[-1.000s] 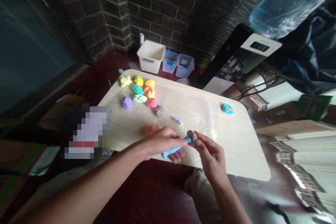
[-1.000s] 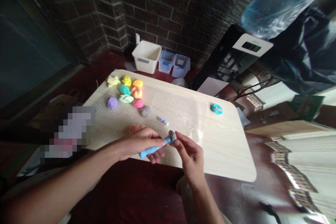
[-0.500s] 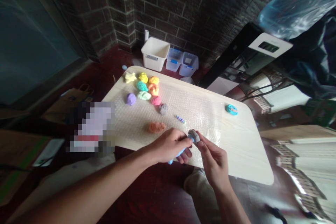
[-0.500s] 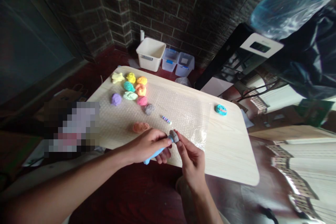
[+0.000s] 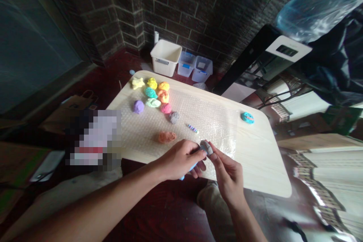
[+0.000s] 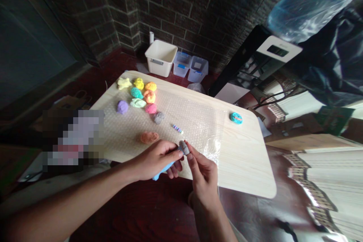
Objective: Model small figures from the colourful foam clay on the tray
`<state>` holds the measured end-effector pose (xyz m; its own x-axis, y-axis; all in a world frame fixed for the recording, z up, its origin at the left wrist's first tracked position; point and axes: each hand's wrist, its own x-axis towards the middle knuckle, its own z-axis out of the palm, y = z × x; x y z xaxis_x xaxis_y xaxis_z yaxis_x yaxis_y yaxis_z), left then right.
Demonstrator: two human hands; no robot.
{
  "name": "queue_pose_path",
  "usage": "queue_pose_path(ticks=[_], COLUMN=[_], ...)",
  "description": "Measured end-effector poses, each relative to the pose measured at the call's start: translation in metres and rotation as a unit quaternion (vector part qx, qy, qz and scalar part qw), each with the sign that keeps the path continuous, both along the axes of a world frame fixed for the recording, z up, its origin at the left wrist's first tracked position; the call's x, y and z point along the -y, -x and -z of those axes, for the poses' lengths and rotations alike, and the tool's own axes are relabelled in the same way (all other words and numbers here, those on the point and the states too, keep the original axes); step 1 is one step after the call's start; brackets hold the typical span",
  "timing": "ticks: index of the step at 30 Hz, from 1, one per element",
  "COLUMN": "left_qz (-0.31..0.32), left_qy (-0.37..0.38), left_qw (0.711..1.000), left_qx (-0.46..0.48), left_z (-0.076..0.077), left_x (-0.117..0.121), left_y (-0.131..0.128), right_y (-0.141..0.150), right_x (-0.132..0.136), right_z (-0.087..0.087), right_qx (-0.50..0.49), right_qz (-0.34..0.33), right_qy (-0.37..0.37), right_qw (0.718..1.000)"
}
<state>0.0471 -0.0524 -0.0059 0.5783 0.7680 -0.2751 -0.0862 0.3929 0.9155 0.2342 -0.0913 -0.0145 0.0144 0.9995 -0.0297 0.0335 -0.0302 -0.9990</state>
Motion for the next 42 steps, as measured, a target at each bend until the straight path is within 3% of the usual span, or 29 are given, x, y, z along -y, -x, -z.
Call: queue_pose_path(ticks=[7,14,19,26,34,42], left_qz=[0.002,0.018,-0.009,-0.042,-0.011,-0.029], left_qy=[0.010,0.175,0.224,0.204,0.233,0.119], left_qw=[1.000,0.976,0.955,0.956,0.945,0.982], left_qx=[-0.007,0.131,0.194,0.205,0.228,0.142], left_z=[-0.005,-0.008,-0.007,-0.013,-0.017,-0.017], left_x=[0.000,0.000,0.002,0.007,0.007,0.011], left_y=[-0.002,-0.004,-0.006,-0.012,-0.008,-0.011], right_y=[0.001,-0.009,0.002,0.012,0.006,0.007], right_x=[-0.001,-0.003,-0.004,-0.002,-0.001,-0.001], right_z=[-0.004,0.007,-0.007,-0.019,-0.020,-0.020], right_qx=[-0.006,-0.035,-0.085,-0.128,-0.103,-0.098], right_qz=[0.011,0.035,0.023,0.021,0.007,0.001], right_qy=[-0.017,-0.008,0.005,0.026,0.009,0.000], right_qw=[1.000,0.999,0.996,0.991,0.995,0.995])
